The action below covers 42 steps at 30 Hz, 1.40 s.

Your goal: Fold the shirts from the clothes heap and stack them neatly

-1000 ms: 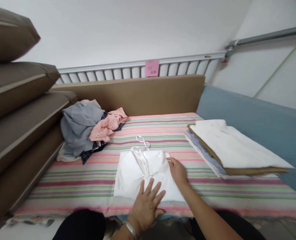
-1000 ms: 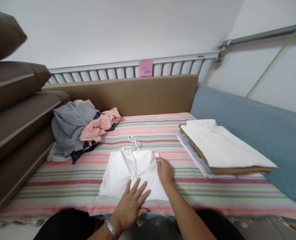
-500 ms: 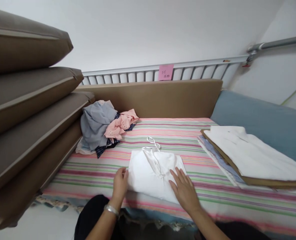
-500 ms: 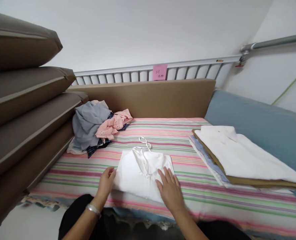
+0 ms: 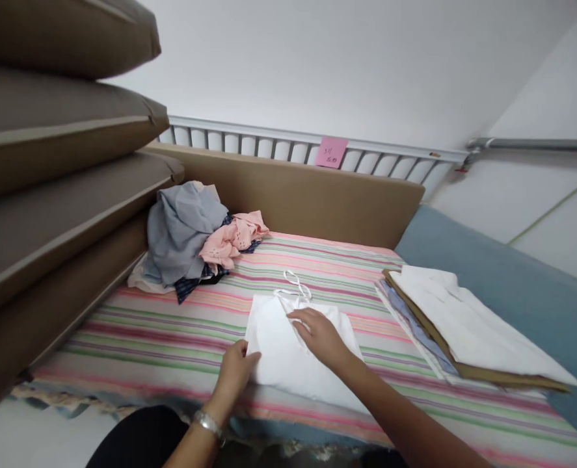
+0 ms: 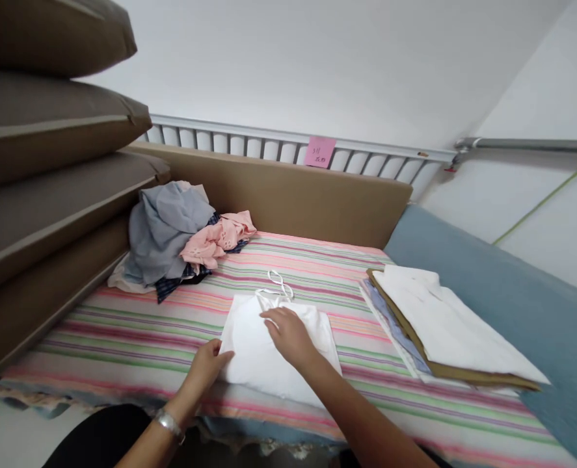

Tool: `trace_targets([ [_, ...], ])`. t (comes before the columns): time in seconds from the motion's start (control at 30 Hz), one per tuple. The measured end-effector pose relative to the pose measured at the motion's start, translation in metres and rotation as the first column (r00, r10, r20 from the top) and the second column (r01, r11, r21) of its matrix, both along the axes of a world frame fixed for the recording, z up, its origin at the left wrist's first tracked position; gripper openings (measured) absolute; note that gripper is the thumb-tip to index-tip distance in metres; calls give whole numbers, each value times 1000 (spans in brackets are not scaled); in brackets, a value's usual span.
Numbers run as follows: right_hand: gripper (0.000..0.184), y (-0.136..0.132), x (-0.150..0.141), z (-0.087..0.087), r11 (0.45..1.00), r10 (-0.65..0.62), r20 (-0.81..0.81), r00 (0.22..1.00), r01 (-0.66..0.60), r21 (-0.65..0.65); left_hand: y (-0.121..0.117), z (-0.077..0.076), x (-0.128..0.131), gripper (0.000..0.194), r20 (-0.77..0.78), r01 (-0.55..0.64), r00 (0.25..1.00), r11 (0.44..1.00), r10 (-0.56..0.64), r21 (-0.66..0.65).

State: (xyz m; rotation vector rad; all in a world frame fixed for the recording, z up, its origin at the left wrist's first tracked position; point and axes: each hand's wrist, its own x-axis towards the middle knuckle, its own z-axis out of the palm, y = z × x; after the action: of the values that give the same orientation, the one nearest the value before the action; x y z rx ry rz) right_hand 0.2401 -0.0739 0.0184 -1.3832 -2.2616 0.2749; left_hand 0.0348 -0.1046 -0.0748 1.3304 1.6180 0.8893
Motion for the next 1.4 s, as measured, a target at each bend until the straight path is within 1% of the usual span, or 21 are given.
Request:
trace_targets([
  [0.03,28,11,-19,7,997,69,45,997,-67,-34,-5,1,2,4,-18,5,1000,1000,-5,12],
  [0.07,28,24,-38,12,990,129,90,988,-123,-70,-10,3,4,7,-63,19,998,1000,-17,21],
  [0.13,30,48,-71,15,974,199,208,958,-169,-150,-19,12,9,18,-209,73,976,997,-64,31],
  [0.2,30,70,-97,13,963,219,339,915,-146,-227,-27,22,13,27,-352,149,928,988,-125,43],
  [0.23,29,79,-106,11,958,221,397,891,-123,-259,-29,27,14,30,-392,182,908,982,-149,49],
  [0.3,24,92,-120,7,947,228,479,848,-80,-310,-31,34,16,33,-437,230,881,972,-184,55],
  [0.4,18,99,-132,3,930,244,554,796,-29,-367,-30,38,16,38,-453,263,863,964,-221,30],
  [0.53,12,98,-138,-2,914,249,616,748,29,-405,-29,37,17,42,-462,275,854,961,-239,10],
  [0.63,6,97,-137,-3,916,234,620,749,43,-398,-32,35,17,37,-443,257,870,966,-216,34],
  [0.7,6,99,-134,-4,923,203,609,767,57,-380,-34,35,15,33,-404,222,897,973,-181,58],
  [0.73,7,100,-131,-5,928,179,601,779,70,-366,-35,35,13,32,-380,199,910,979,-167,49],
  [0.83,10,104,-122,-12,939,82,567,819,127,-320,-34,36,5,30,-314,149,938,989,-148,-21],
  [0.9,12,104,-117,-21,943,14,537,843,168,-289,-30,36,0,31,-296,120,946,991,-132,-58],
  [1.03,16,99,-112,-41,951,-88,472,877,215,-222,-21,36,-5,34,-284,82,953,993,-103,-84],
  [1.13,16,95,-110,-54,961,-126,432,893,218,-170,-15,36,-6,36,-304,67,948,992,-97,-109],
  [1.23,16,91,-109,-64,970,-144,397,907,209,-127,-11,33,-5,40,-323,71,940,990,-107,-123],
  [1.33,14,89,-109,-69,976,-149,361,921,196,-98,-11,29,-4,49,-346,109,928,989,-138,-104],
  [1.4,13,88,-109,-68,979,-140,339,930,181,-91,-12,27,-3,55,-364,144,916,985,-168,-93],
])
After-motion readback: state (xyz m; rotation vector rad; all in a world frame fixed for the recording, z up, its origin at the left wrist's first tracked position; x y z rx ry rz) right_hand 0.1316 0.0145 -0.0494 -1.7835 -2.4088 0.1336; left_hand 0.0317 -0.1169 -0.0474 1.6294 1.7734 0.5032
